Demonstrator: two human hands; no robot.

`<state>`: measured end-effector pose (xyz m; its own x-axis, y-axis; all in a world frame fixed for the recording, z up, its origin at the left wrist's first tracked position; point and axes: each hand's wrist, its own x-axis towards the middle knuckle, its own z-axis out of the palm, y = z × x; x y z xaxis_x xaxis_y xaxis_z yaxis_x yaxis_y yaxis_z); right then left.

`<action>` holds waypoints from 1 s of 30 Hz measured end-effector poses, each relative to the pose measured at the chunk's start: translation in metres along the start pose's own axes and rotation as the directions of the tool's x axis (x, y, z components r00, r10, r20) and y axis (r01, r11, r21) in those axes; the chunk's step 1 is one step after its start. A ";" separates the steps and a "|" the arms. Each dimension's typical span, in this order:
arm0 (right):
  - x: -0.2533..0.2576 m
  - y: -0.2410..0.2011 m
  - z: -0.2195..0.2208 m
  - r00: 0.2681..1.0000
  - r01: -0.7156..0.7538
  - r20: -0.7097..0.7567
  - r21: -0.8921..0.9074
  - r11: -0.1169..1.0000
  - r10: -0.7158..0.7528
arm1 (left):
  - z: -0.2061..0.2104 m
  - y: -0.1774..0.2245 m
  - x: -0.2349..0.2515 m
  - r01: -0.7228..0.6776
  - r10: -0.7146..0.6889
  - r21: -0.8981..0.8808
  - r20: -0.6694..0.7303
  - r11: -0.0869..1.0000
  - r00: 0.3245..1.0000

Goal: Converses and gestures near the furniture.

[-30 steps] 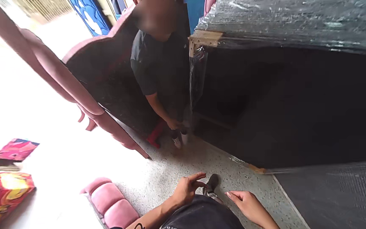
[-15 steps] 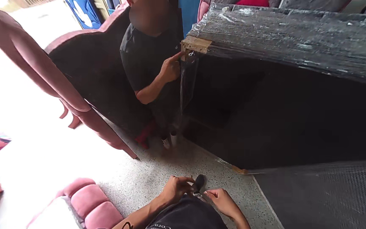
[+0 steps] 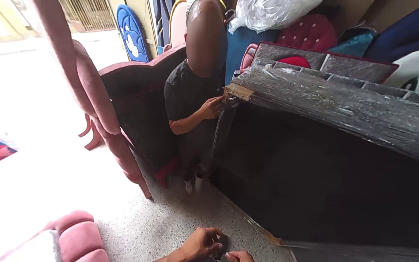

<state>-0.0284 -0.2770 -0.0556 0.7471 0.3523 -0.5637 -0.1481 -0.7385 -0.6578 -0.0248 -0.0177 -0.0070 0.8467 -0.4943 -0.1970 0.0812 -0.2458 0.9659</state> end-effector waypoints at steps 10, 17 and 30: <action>-0.004 0.013 0.018 0.999 -0.025 -0.018 0.041 0.999 0.026 | 0.005 0.005 0.005 -0.028 0.023 0.063 0.080 0.998 0.997; -0.005 0.012 0.019 0.997 -0.079 -0.017 0.041 0.996 0.080 | 0.006 0.009 0.007 -0.068 0.055 0.113 0.118 0.991 0.992; 0.004 0.014 0.016 0.994 -0.069 0.087 -0.012 0.998 0.069 | 0.003 0.004 0.009 -0.061 0.057 0.057 0.075 0.997 0.996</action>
<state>-0.0372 -0.2771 -0.0753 0.6755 0.3491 -0.6494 -0.1912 -0.7677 -0.6116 -0.0179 -0.0255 -0.0052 0.8083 -0.5683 -0.1540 -0.0008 -0.2625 0.9649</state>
